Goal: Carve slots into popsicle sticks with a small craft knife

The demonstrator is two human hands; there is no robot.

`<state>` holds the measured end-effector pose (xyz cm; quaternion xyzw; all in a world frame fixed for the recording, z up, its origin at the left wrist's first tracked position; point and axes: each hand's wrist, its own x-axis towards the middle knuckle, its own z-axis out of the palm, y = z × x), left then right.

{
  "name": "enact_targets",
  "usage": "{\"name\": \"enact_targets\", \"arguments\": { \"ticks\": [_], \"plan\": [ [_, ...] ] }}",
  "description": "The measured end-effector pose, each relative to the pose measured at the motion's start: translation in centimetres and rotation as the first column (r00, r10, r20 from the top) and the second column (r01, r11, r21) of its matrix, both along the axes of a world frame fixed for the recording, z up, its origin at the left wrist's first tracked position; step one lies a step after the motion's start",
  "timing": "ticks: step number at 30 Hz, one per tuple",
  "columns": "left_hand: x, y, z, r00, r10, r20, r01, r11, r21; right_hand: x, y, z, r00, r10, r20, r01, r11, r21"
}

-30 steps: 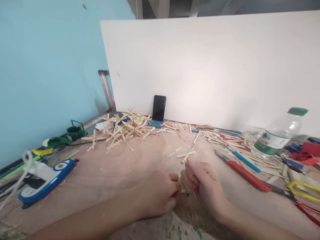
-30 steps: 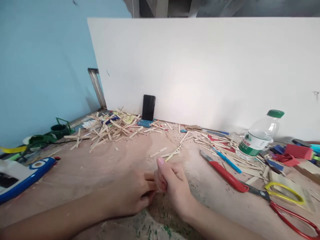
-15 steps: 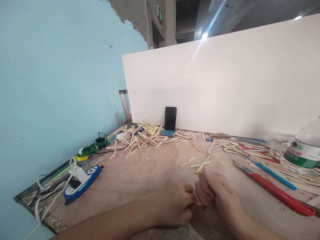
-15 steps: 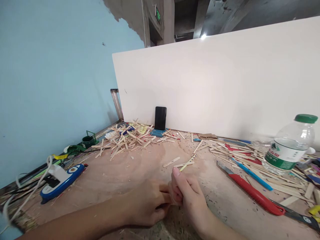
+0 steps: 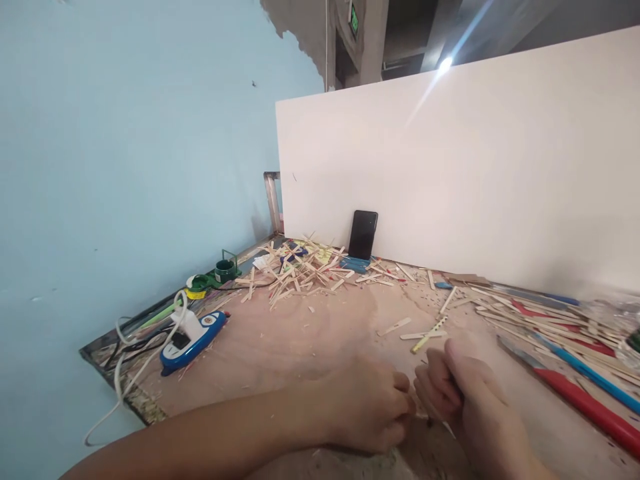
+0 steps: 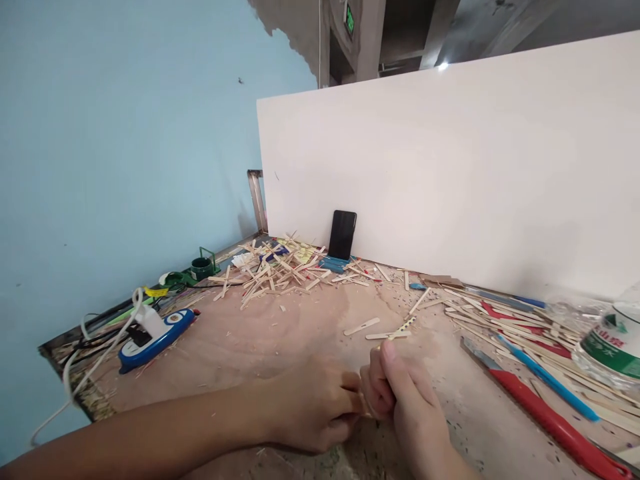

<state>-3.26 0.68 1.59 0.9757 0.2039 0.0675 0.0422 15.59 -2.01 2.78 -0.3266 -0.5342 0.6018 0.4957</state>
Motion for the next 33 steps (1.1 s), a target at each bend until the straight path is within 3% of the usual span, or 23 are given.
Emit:
{"name": "enact_targets", "arguments": {
  "ticks": [8, 11, 17, 33],
  "plan": [
    [-0.1, -0.4, 0.7, 0.999, 0.021, -0.041, -0.021, 1.000, -0.002, 0.5, -0.1, 1.1, 0.984, 0.165, -0.064, -0.165, 0.986, 0.000],
    [-0.3, -0.6, 0.2, 0.999, 0.037, 0.007, -0.037, 0.999, -0.019, 0.4, -0.3, 1.9, 0.987, 0.096, -0.127, -0.097, 0.995, -0.005],
    [-0.7, -0.5, -1.0, 0.992, 0.056, 0.110, -0.052, 0.998, -0.044, -0.2, 0.1, 3.1, 0.970, -0.157, -0.184, 0.164, 0.986, 0.027],
    [-0.9, -0.4, -0.8, 0.986, 0.099, 0.136, -0.086, 0.992, -0.096, -1.4, 0.0, 3.0, 0.987, -0.155, -0.046, 0.155, 0.988, 0.008]
  ]
}}
